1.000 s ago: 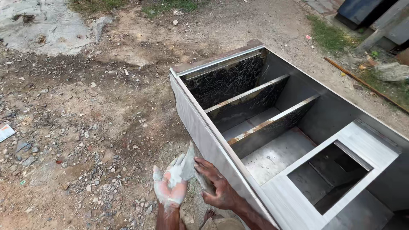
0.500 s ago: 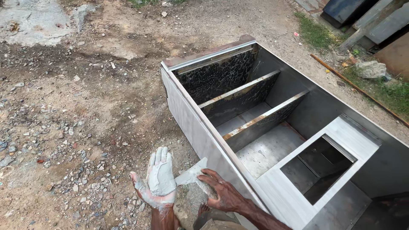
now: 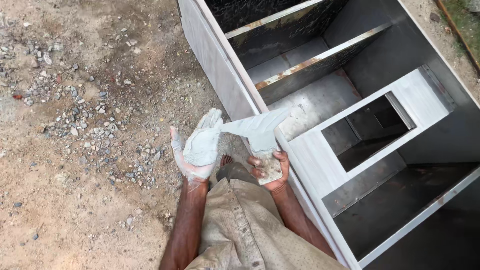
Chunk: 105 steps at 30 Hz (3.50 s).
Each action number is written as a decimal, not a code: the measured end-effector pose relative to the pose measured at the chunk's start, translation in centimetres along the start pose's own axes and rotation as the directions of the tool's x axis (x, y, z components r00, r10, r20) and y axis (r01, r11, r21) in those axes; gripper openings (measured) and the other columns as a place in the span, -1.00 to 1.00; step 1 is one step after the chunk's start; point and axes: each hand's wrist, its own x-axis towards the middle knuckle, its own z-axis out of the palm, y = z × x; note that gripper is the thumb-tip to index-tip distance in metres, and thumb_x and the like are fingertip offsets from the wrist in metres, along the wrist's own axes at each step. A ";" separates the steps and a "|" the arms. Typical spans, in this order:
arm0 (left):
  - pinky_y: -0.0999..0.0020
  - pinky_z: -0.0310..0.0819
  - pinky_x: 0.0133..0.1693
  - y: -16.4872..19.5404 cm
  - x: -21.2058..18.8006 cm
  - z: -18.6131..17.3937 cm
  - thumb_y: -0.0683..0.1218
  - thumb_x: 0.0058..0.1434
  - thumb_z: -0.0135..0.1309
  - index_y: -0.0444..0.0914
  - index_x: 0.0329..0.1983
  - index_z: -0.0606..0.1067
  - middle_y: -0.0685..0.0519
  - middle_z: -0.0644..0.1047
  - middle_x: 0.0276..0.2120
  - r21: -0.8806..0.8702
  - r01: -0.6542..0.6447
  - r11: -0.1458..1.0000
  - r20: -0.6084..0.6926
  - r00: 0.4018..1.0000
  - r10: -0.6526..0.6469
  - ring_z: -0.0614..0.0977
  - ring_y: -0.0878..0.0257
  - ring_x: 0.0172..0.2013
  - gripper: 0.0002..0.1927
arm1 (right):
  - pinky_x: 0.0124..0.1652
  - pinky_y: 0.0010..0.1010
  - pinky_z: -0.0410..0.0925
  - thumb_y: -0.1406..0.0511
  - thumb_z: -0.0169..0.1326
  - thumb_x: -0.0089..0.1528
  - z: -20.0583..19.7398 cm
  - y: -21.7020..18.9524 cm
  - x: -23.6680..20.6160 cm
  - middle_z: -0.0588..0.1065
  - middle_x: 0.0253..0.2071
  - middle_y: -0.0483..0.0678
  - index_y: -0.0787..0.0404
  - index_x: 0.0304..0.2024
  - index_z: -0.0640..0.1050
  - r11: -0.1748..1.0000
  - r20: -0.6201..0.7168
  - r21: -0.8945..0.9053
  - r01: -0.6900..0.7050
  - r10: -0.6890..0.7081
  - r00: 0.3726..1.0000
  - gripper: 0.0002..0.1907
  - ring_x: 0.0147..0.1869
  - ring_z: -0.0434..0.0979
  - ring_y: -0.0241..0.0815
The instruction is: The person applies a white compound to the edges and corners of a metal frame using a small trowel. They repeatedly scoop compound from their left hand and spread it along the frame's seams.
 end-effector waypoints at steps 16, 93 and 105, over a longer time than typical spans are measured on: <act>0.17 0.59 0.10 0.5 11.2 -8.6 0.55 0.01 0.05 -0.57 0.44 0.09 -0.43 0.40 0.32 0.949 0.301 0.089 -0.314 0.894 0.321 0.58 -0.02 0.22 0.30 | -0.01 -0.22 0.40 0.40 0.20 0.25 1.6 -8.9 0.4 0.34 0.38 0.23 0.23 0.51 0.28 -0.033 0.046 -0.997 0.068 0.455 0.889 -0.22 0.15 0.42 -0.02; 0.00 0.27 0.50 9.3 -11.0 -20.5 0.26 0.39 0.06 -0.40 0.48 0.15 -0.29 0.22 0.51 0.474 -0.405 0.781 -0.173 0.827 0.534 0.29 -0.17 0.51 -0.15 | 0.18 -0.08 0.29 0.34 0.23 0.17 -5.0 -29.5 7.7 0.13 0.57 -0.24 -0.17 0.43 0.28 -0.566 -0.596 0.141 0.812 0.607 0.526 -0.20 0.37 0.29 0.05; -0.02 0.30 0.48 10.3 -12.1 -21.1 0.26 0.37 0.08 -0.38 0.50 0.14 -0.26 0.23 0.51 0.417 -0.409 0.811 -0.178 0.839 0.515 0.31 -0.13 0.52 -0.13 | 0.22 -0.10 0.26 0.40 0.04 0.21 -1.3 -22.1 9.5 0.07 0.59 -0.18 -0.15 0.45 0.28 -0.490 -0.701 0.319 0.811 0.454 0.550 -0.25 0.44 0.24 0.06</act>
